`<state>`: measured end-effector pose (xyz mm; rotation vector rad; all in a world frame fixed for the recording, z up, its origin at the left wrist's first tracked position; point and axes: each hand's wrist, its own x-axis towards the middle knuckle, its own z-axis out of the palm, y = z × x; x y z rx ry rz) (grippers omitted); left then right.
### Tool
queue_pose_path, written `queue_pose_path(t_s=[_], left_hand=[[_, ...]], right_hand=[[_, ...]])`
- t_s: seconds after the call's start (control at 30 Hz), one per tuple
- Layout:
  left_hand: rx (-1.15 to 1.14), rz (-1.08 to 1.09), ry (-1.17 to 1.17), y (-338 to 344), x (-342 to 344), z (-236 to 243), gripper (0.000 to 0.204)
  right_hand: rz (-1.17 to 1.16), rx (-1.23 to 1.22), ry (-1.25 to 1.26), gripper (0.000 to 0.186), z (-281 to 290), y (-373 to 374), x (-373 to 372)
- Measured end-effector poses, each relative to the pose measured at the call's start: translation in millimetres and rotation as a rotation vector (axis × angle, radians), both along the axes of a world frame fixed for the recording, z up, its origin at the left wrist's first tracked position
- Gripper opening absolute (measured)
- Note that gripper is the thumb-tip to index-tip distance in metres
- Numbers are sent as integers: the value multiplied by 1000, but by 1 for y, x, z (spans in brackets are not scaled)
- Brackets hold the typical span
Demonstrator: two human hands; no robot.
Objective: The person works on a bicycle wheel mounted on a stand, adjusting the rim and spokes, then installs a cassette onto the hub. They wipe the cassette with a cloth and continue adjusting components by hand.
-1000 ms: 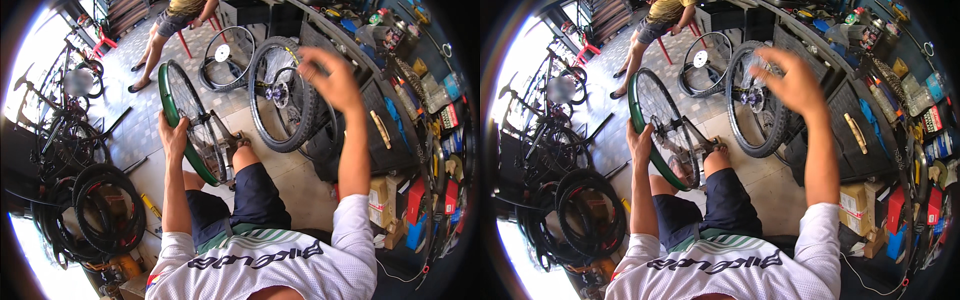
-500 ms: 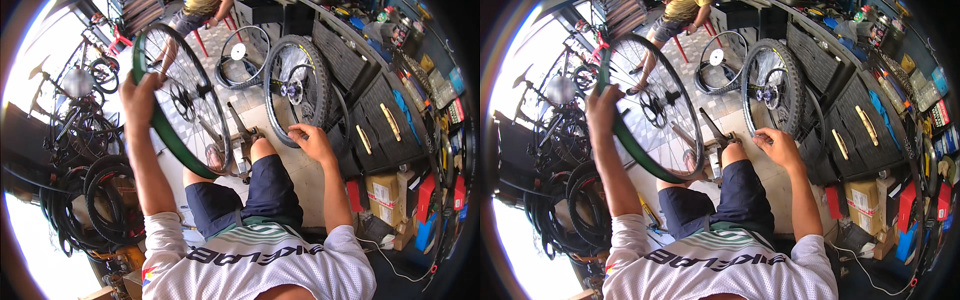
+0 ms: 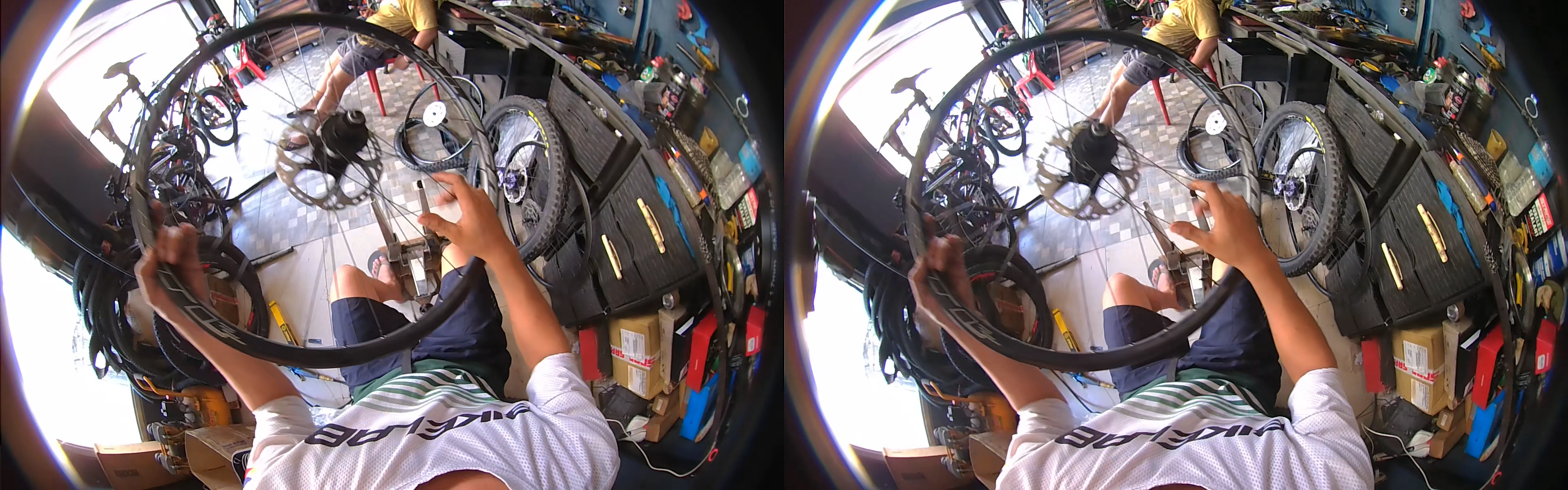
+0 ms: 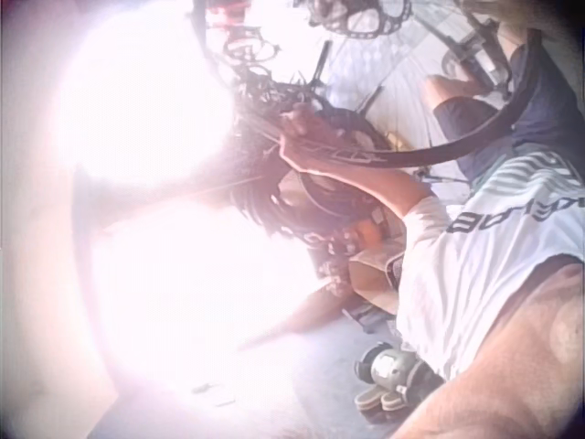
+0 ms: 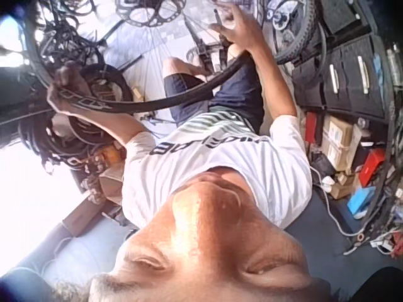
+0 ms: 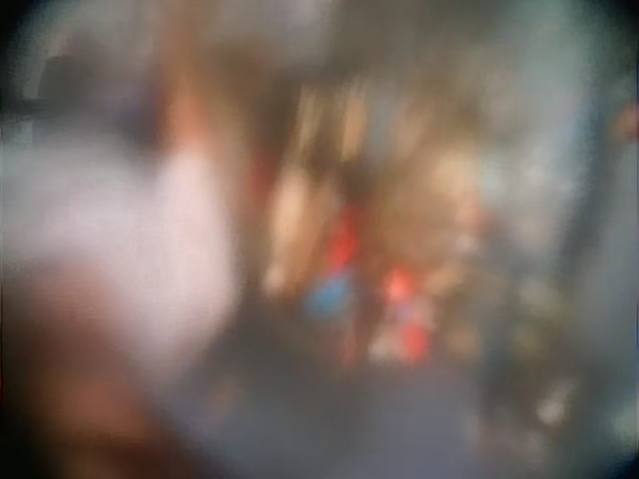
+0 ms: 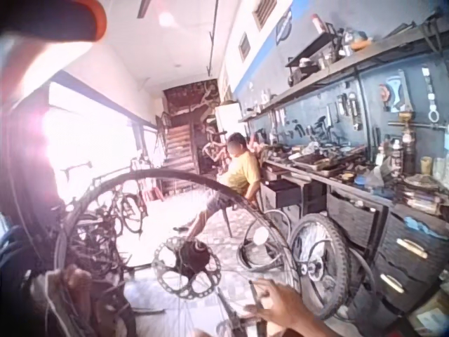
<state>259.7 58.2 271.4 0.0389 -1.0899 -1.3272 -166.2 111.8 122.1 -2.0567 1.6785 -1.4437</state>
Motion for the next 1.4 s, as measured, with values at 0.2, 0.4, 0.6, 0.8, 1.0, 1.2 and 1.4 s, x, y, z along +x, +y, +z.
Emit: queue_pose_path(t_s=[0.2, 0.4, 0.6, 0.8, 1.0, 1.2, 1.4], left_hand=[[356, 77, 155, -24, 19, -208, 72], [622, -3, 101, -53, -13, -328, 60], [714, -81, -46, -66, -15, -369, 59], [759, -82, -78, -65, -20, -388, 56], [776, -102, -123, -77, -21, -390, 53], [840, -90, -122, -85, -22, -403, 58], [841, -86, -184, -87, -21, -406, 56]], right_hand=[[-246, 301, -150, 34, -66, 30, 6], [-469, 444, -49, 38, -146, 51, 6], [-538, 522, -21, 38, -171, 61, 6], [-555, 575, 2, 37, -179, 61, -1], [-576, 587, 17, 36, -183, 59, -1], [-591, 610, 16, 35, -182, 55, 1], [-594, 625, 45, 33, -180, 52, 2]])
